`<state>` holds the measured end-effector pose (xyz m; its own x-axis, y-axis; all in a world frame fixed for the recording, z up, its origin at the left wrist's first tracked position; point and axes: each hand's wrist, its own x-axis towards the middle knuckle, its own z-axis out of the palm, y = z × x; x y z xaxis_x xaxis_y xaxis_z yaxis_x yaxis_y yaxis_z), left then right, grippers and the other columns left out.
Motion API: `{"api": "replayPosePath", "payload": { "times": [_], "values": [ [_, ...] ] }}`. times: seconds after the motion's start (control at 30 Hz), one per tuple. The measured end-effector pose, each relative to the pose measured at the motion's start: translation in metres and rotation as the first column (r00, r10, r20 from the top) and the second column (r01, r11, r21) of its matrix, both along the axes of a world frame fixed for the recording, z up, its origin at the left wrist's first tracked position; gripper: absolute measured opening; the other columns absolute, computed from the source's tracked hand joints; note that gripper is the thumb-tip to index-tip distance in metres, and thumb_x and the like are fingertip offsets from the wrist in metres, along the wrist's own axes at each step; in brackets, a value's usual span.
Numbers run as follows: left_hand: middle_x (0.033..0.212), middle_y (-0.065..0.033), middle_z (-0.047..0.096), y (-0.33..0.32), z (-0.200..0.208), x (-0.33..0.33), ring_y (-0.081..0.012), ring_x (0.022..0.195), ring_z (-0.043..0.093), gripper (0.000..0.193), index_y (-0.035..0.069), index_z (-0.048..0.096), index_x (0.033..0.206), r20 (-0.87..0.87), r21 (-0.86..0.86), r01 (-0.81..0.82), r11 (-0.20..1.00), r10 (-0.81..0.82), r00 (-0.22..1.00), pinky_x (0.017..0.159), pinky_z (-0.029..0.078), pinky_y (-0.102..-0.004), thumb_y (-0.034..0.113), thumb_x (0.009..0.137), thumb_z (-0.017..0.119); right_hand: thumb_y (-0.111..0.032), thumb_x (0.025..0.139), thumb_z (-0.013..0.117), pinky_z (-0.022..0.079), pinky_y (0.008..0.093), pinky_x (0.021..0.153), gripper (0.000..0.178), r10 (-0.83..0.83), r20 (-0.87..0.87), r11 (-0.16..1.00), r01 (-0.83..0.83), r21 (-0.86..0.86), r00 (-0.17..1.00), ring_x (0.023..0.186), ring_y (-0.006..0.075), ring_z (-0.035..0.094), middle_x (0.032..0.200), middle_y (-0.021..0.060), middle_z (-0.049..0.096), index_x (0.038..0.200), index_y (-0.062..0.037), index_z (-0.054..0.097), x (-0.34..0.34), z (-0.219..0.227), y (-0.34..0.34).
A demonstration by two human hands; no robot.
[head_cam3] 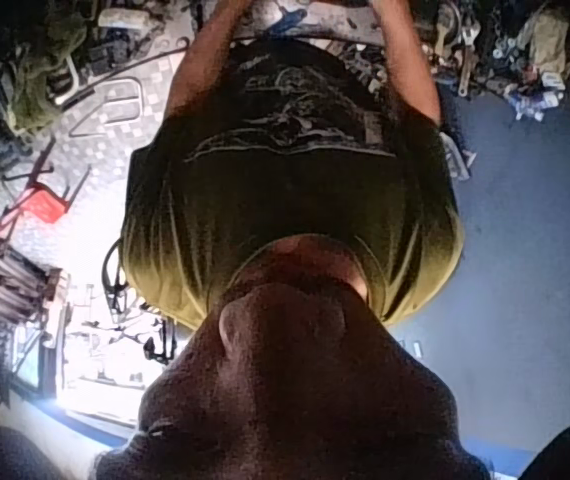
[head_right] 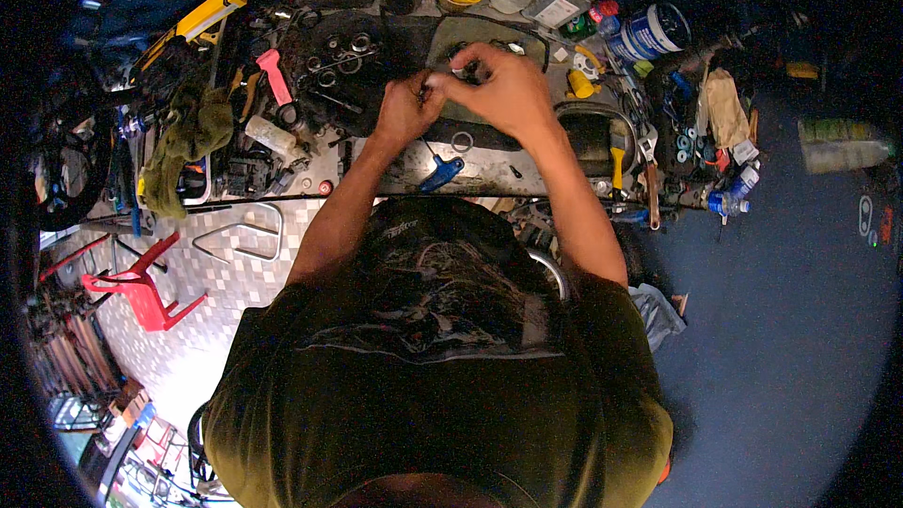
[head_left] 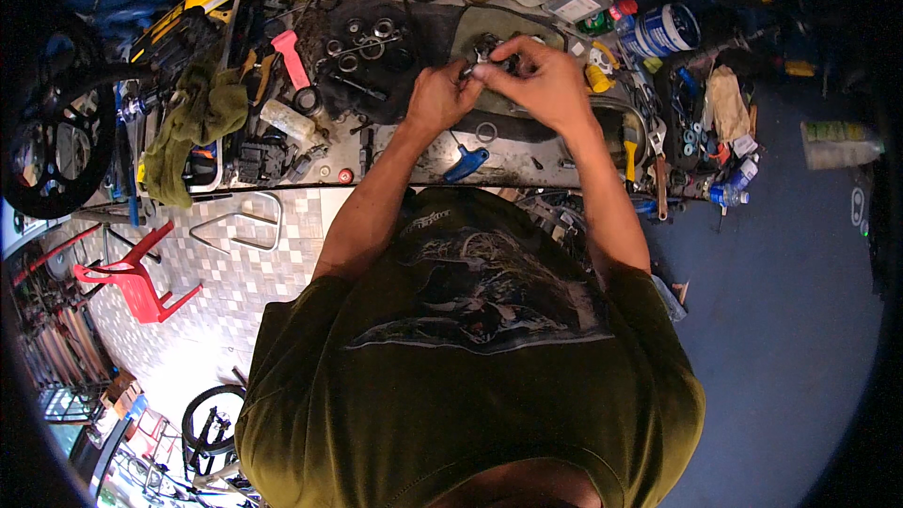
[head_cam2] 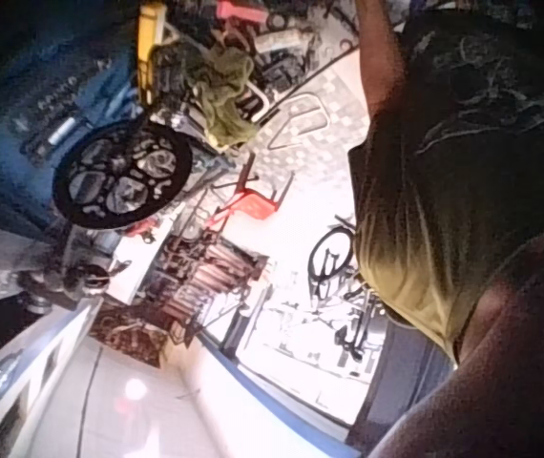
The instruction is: The person assembles small mechanical parts on a cluttered workbench. They use a cloth to wipe components and a screwdriver to tighten screws, handling each piece individually.
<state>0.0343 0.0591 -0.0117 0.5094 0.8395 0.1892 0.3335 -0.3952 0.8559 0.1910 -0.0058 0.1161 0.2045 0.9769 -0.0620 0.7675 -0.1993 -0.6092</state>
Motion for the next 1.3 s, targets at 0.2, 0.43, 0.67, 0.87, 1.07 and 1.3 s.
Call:
{"api": "replayPosePath", "payload": {
  "times": [0.2, 0.43, 0.67, 0.87, 1.07, 1.3],
  "values": [
    [0.071, -0.0258, 0.062, 0.003, -0.019, 0.002, -0.0445, 0.072, 0.065, 0.028, -0.002, 0.066, 0.1, 0.063, 0.085, 0.003, 0.996, -0.008, 0.998, 0.065, 0.053, -0.047, 0.017, 0.08, 0.064, -0.045, 0.084, 0.069, 0.053, 0.0473, 0.074, 0.039, 0.233, 0.222, 0.966, -0.251, 0.057, 0.947, 0.083, 0.0378, 0.068, 0.086, 0.015, 0.07, 0.095, -0.0072, 0.07, -0.014, -0.002, 0.012],
    [0.069, -0.0255, 0.061, -0.001, -0.005, -0.001, -0.0438, 0.071, 0.065, 0.023, -0.003, 0.066, 0.094, 0.069, -0.031, 0.016, 0.999, -0.014, 0.998, 0.062, 0.052, -0.0467, 0.016, 0.08, 0.064, -0.025, 0.089, 0.066, 0.053, 0.0472, 0.076, 0.023, 0.35, 0.379, 0.915, -0.399, 0.057, 0.857, 0.09, 0.0353, 0.066, 0.1, 0.0099, 0.066, 0.101, -0.0053, 0.065, -0.014, -0.003, 0.015],
    [0.067, -0.0262, 0.06, 0.0, -0.004, 0.0, -0.0425, 0.066, 0.065, 0.022, -0.005, 0.065, 0.09, 0.047, 0.037, 0.001, 0.999, -0.003, 0.999, 0.058, 0.051, -0.0442, 0.016, 0.081, 0.065, -0.01, 0.082, 0.064, 0.053, 0.0505, 0.078, 0.023, 0.434, 0.327, 0.878, -0.475, 0.056, 0.84, 0.094, 0.0385, 0.066, 0.102, 0.0139, 0.066, 0.104, -0.0051, 0.062, -0.013, 0.004, 0.015],
    [0.069, -0.0264, 0.06, -0.002, 0.005, -0.002, -0.0426, 0.068, 0.065, 0.022, -0.004, 0.065, 0.089, 0.049, -0.044, 0.034, 0.998, -0.032, 0.998, 0.06, 0.052, -0.0446, 0.016, 0.08, 0.065, -0.025, 0.089, 0.065, 0.052, 0.0475, 0.076, 0.022, 0.379, 0.396, 0.915, -0.403, -0.026, 0.836, 0.093, 0.0358, 0.066, 0.102, 0.0115, 0.066, 0.101, -0.0063, 0.064, -0.016, 0.007, 0.018],
    [0.07, -0.0254, 0.062, -0.002, 0.002, -0.001, -0.0426, 0.071, 0.065, 0.022, -0.002, 0.067, 0.093, 0.07, 0.034, 0.03, 0.999, -0.032, 0.997, 0.062, 0.052, -0.0433, 0.016, 0.081, 0.064, -0.028, 0.09, 0.067, 0.052, 0.0453, 0.075, 0.026, 0.383, 0.281, 0.917, -0.4, 0.004, 0.88, 0.09, 0.0349, 0.065, 0.098, 0.0117, 0.066, 0.101, -0.0043, 0.064, -0.012, 0.002, 0.021],
    [0.068, -0.0232, 0.063, -0.002, 0.004, -0.003, -0.0378, 0.061, 0.066, 0.034, -0.005, 0.066, 0.097, 0.021, -0.03, 0.0, 1.0, 0.001, 1.0, 0.058, 0.052, -0.041, 0.027, 0.086, 0.067, -0.014, 0.089, 0.066, 0.051, 0.0364, 0.078, 0.027, 0.226, -0.053, 0.967, -0.218, 0.132, 0.973, 0.09, 0.0284, 0.065, 0.098, 0.0154, 0.063, 0.115, -0.004, 0.065, 0.008, 0.0, 0.006]
  ]
}}
